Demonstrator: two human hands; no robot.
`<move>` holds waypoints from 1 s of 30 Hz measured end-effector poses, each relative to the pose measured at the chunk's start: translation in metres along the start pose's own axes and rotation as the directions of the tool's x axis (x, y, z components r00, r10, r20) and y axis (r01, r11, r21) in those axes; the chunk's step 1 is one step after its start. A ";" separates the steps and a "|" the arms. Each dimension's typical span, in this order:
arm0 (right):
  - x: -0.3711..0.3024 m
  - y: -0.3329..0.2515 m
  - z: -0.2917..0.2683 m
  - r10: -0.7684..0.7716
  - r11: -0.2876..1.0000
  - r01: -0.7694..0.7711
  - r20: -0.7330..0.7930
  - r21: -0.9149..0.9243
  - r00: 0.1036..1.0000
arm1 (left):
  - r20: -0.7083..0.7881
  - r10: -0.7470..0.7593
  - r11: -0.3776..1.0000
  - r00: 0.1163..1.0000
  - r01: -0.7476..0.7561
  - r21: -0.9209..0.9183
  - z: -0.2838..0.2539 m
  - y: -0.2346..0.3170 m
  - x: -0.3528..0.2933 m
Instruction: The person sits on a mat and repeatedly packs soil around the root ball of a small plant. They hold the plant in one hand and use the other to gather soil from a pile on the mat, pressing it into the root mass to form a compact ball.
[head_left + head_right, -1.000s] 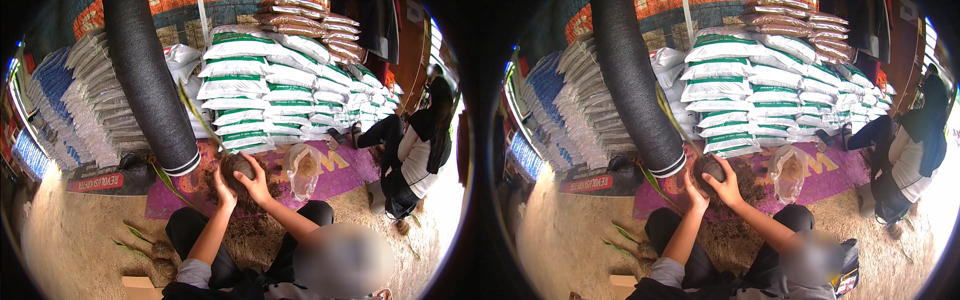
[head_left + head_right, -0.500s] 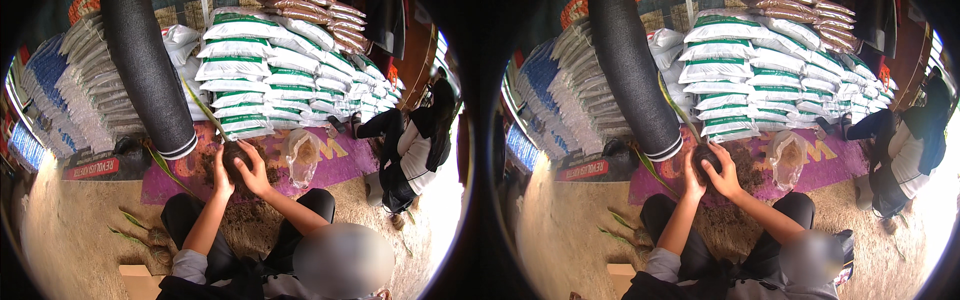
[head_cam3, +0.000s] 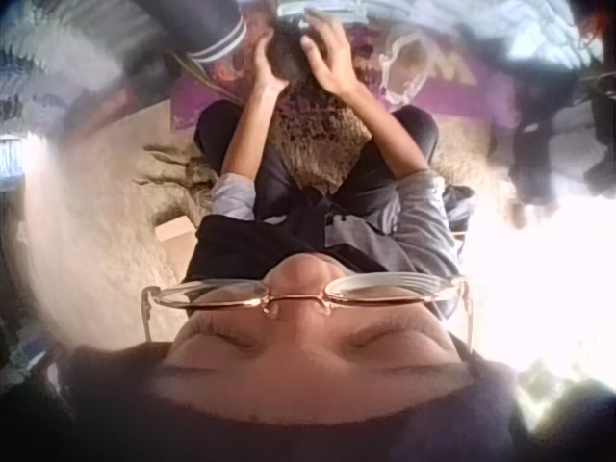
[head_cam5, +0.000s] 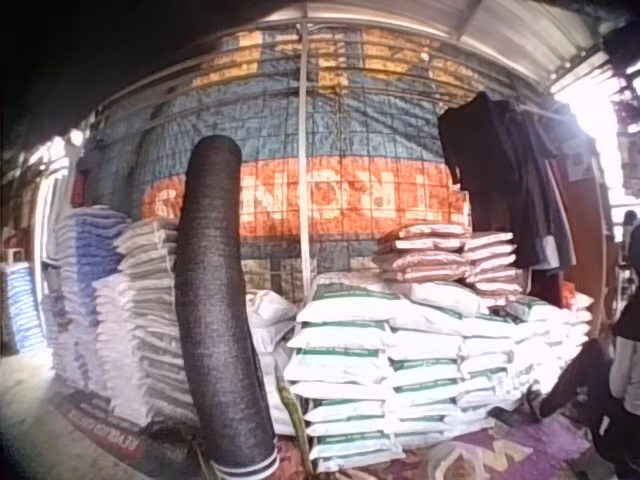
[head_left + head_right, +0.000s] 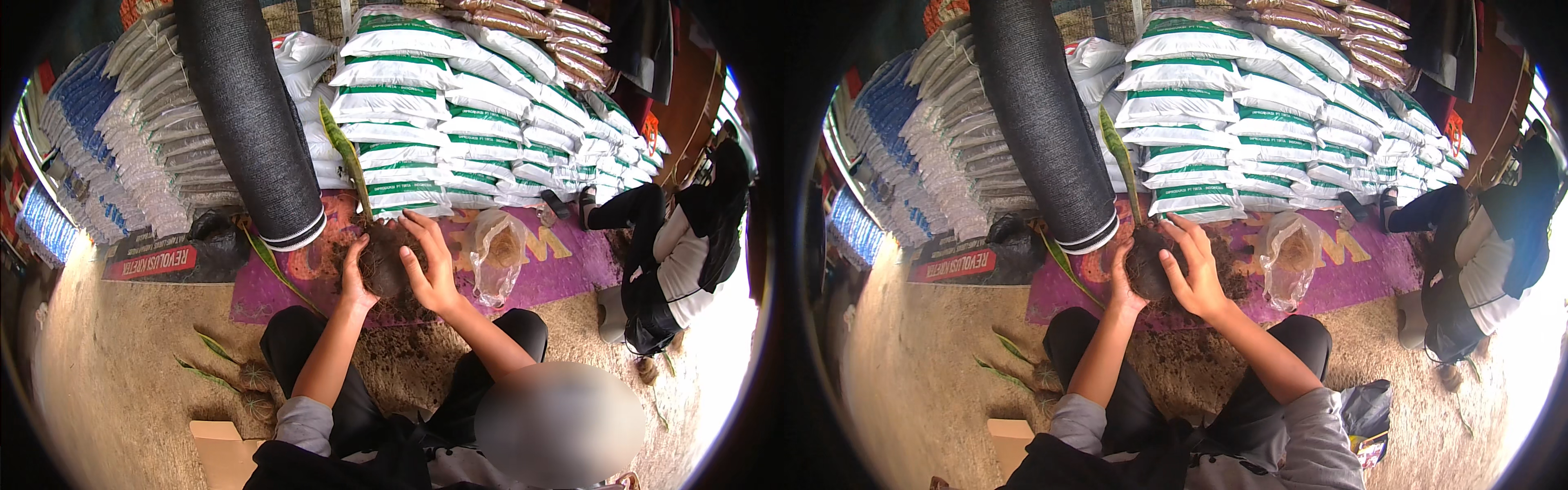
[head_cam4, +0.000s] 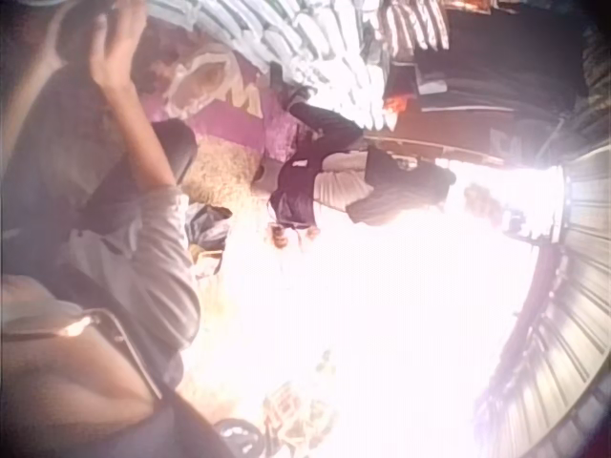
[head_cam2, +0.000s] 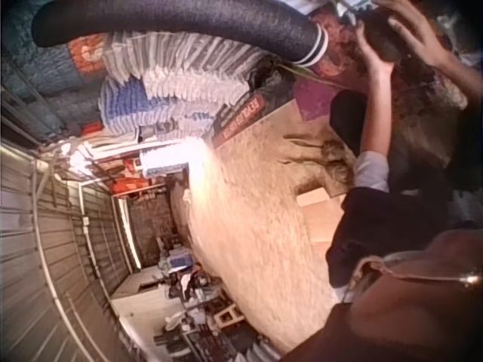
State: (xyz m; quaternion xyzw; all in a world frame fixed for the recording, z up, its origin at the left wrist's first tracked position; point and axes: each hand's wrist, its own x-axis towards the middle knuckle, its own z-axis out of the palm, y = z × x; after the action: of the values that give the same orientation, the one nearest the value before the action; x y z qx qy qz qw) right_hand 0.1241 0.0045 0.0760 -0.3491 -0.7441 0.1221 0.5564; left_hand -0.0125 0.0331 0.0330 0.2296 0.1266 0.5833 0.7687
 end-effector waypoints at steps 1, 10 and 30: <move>-0.002 0.003 0.000 -0.036 0.998 0.038 0.047 -0.049 0.998 | 0.052 -0.007 0.999 0.999 0.009 -0.036 -0.001 -0.001 0.000; -0.006 0.003 -0.001 0.053 0.992 -0.042 0.089 -0.119 0.995 | -0.004 -0.053 0.999 0.999 0.053 -0.002 -0.019 -0.006 0.004; -0.014 0.022 0.020 0.181 0.980 -0.177 0.038 -0.094 0.983 | -0.253 0.050 0.965 0.966 0.019 0.263 -0.011 -0.021 0.013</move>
State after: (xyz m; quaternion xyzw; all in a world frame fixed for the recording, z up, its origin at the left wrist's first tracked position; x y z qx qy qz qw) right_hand 0.1160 0.0160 0.0458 -0.4364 -0.7271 0.1459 0.5095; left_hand 0.0038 0.0431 0.0136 0.2529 0.3000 0.5922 0.7038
